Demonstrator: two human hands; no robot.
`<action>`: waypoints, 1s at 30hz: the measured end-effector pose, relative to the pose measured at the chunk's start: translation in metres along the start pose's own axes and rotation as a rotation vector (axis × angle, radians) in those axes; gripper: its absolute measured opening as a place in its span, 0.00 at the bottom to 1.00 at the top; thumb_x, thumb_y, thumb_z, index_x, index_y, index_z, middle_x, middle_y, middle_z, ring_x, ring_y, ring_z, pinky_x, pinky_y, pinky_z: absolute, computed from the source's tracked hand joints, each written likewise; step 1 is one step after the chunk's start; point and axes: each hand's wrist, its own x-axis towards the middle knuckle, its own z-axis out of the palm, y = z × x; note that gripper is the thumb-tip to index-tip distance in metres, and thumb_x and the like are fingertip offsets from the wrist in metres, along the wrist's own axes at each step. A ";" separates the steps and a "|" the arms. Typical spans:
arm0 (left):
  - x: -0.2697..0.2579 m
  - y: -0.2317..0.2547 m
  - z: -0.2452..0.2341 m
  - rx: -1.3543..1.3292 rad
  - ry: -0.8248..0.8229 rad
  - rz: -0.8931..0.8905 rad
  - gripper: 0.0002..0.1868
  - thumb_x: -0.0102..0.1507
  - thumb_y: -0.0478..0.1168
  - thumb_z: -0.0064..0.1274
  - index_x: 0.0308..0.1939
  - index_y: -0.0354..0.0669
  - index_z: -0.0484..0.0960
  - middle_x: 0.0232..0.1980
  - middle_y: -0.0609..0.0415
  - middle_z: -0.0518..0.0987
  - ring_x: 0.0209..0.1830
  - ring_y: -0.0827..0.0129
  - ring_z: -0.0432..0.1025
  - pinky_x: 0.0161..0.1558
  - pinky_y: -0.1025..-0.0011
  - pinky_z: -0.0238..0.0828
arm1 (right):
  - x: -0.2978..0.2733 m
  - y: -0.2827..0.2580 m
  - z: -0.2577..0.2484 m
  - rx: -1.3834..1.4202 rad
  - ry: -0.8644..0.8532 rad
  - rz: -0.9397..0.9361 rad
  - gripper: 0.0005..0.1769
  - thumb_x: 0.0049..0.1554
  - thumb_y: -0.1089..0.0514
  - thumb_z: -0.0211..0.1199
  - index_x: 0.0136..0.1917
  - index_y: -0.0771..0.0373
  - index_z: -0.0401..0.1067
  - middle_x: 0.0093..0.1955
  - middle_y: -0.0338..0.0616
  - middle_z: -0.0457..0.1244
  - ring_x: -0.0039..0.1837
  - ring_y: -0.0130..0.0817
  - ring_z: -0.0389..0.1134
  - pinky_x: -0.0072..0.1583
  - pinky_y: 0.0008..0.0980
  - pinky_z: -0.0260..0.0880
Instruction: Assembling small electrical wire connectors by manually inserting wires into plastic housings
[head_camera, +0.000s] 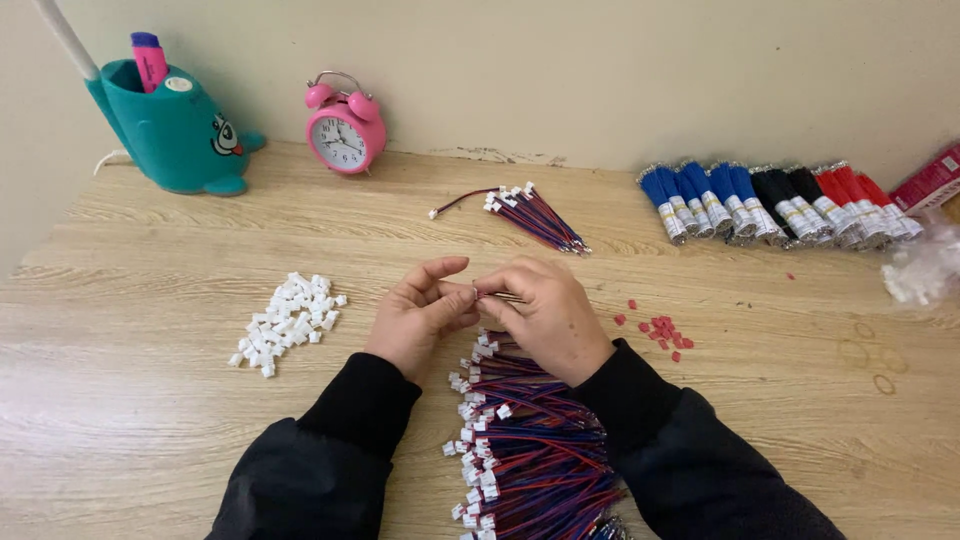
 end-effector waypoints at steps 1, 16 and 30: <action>-0.002 0.001 0.001 0.000 0.001 0.000 0.22 0.58 0.30 0.59 0.56 0.38 0.75 0.36 0.45 0.82 0.38 0.61 0.79 0.42 0.67 0.81 | -0.001 0.000 0.001 0.001 -0.001 0.000 0.05 0.51 0.63 0.67 0.43 0.57 0.77 0.40 0.47 0.68 0.47 0.50 0.70 0.50 0.40 0.66; -0.005 0.000 0.005 -0.029 -0.036 0.030 0.19 0.59 0.30 0.57 0.54 0.36 0.75 0.33 0.45 0.81 0.33 0.62 0.79 0.39 0.67 0.82 | -0.005 0.007 0.008 0.163 0.062 0.094 0.07 0.50 0.63 0.69 0.44 0.57 0.80 0.38 0.42 0.68 0.45 0.37 0.72 0.50 0.32 0.70; -0.005 0.001 0.005 -0.061 -0.076 0.053 0.21 0.58 0.29 0.57 0.55 0.39 0.73 0.33 0.48 0.79 0.35 0.64 0.79 0.41 0.70 0.81 | -0.008 0.005 0.006 0.227 0.103 0.151 0.06 0.49 0.63 0.70 0.43 0.59 0.80 0.37 0.45 0.68 0.45 0.34 0.71 0.51 0.31 0.69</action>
